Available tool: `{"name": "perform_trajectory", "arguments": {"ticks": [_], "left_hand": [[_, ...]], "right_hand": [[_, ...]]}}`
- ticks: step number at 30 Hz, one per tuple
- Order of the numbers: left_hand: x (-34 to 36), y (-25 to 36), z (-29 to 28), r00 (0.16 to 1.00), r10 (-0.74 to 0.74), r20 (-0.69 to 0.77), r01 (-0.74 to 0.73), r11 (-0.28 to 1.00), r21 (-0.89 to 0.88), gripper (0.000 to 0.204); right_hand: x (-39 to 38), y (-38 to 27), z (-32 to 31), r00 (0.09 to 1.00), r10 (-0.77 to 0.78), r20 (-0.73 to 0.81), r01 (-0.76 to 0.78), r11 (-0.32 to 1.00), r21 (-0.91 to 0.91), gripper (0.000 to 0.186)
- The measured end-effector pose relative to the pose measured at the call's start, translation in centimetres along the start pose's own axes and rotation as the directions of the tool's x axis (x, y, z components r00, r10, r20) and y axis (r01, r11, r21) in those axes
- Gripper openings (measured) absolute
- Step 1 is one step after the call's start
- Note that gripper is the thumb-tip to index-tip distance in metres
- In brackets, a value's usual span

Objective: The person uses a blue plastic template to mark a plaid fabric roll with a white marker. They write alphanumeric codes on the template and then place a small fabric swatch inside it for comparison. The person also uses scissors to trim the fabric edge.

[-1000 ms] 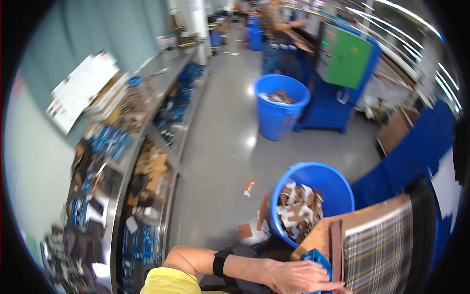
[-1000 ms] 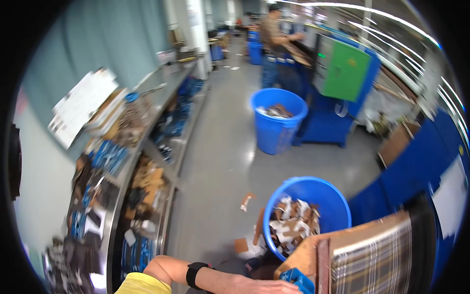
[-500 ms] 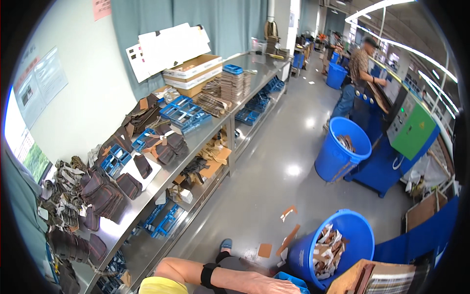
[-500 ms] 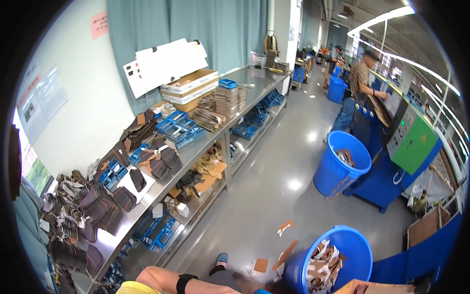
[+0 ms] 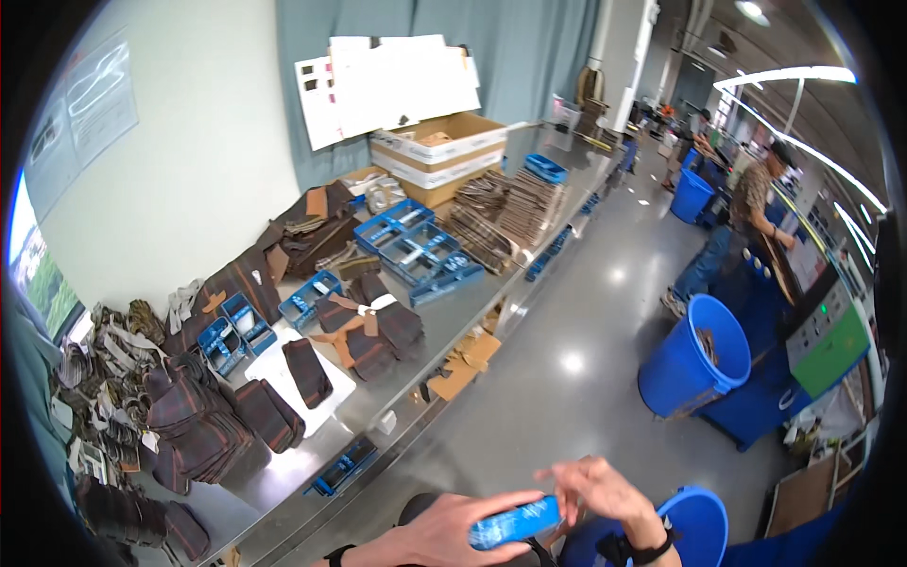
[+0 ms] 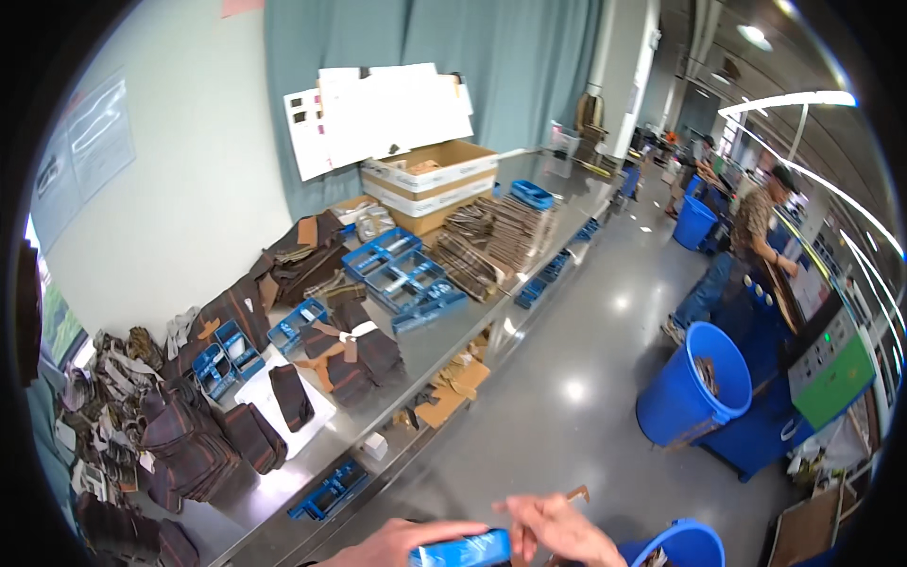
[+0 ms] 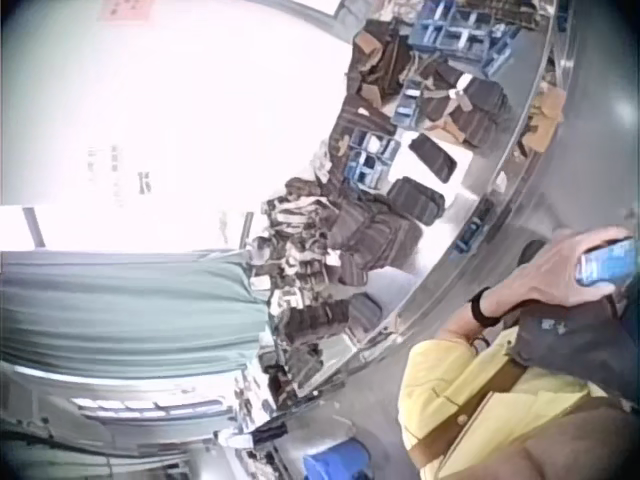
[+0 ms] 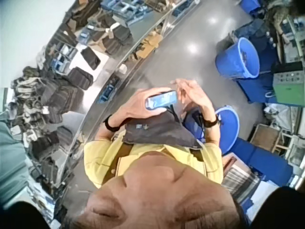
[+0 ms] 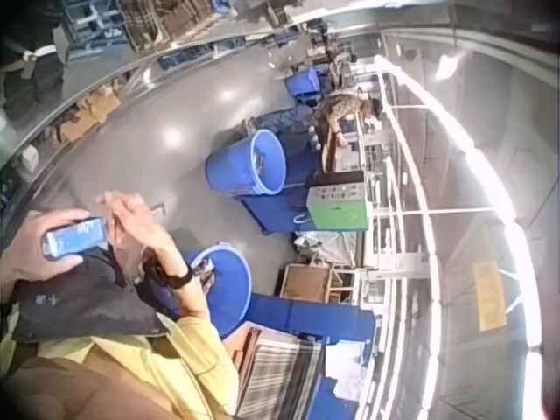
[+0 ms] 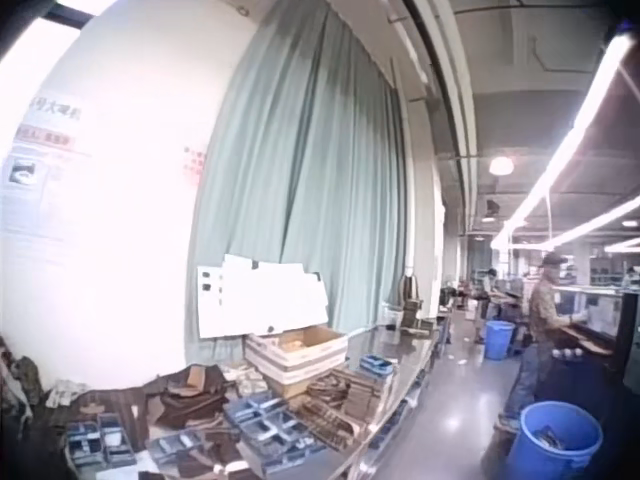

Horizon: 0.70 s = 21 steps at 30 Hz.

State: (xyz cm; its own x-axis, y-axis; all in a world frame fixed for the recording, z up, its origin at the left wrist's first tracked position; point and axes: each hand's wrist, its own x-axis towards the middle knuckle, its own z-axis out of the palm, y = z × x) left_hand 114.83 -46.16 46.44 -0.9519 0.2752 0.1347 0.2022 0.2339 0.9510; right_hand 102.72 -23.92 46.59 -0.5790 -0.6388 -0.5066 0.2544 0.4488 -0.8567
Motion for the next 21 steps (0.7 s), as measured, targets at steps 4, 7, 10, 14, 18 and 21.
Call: {"name": "perform_trajectory", "arguments": {"ticks": [4,7,10,14,18,21], "left_hand": [[-0.9,-1.7,-6.3,0.894,-0.169,-0.415,0.073,0.969,-0.237,0.060],[-3.1,-3.8,-9.6,0.679,-0.188,-0.709,0.038,0.974,-0.221,0.065],[-4.1,-6.0,-12.3,0.472,-0.160,-0.867,0.020,0.985,-0.171,0.070],[-3.6,-8.2,-14.8,0.235,-0.130,-0.963,-0.007,0.991,-0.135,0.075],[-1.0,-8.8,-16.3,-0.040,-0.186,-0.982,-0.084,0.980,-0.183,0.074],[1.1,-9.7,-17.1,-0.251,-0.174,-0.952,-0.057,0.985,-0.165,0.071]], "right_hand": [[10.0,-7.5,-3.3,0.977,-0.206,-0.050,0.201,0.976,-0.088,0.040],[18.9,-13.5,-4.9,0.929,-0.369,0.024,0.367,0.915,-0.167,0.035],[27.5,-19.3,-7.0,0.882,-0.469,0.036,0.466,0.861,-0.205,0.029],[40.6,-26.2,-9.1,0.845,-0.534,-0.003,0.517,0.820,-0.246,0.026],[55.3,-31.7,-9.0,0.834,-0.547,0.075,0.536,0.769,-0.348,0.024],[66.5,-34.5,-6.9,0.643,-0.714,0.276,0.676,0.360,-0.643,0.023]]}}
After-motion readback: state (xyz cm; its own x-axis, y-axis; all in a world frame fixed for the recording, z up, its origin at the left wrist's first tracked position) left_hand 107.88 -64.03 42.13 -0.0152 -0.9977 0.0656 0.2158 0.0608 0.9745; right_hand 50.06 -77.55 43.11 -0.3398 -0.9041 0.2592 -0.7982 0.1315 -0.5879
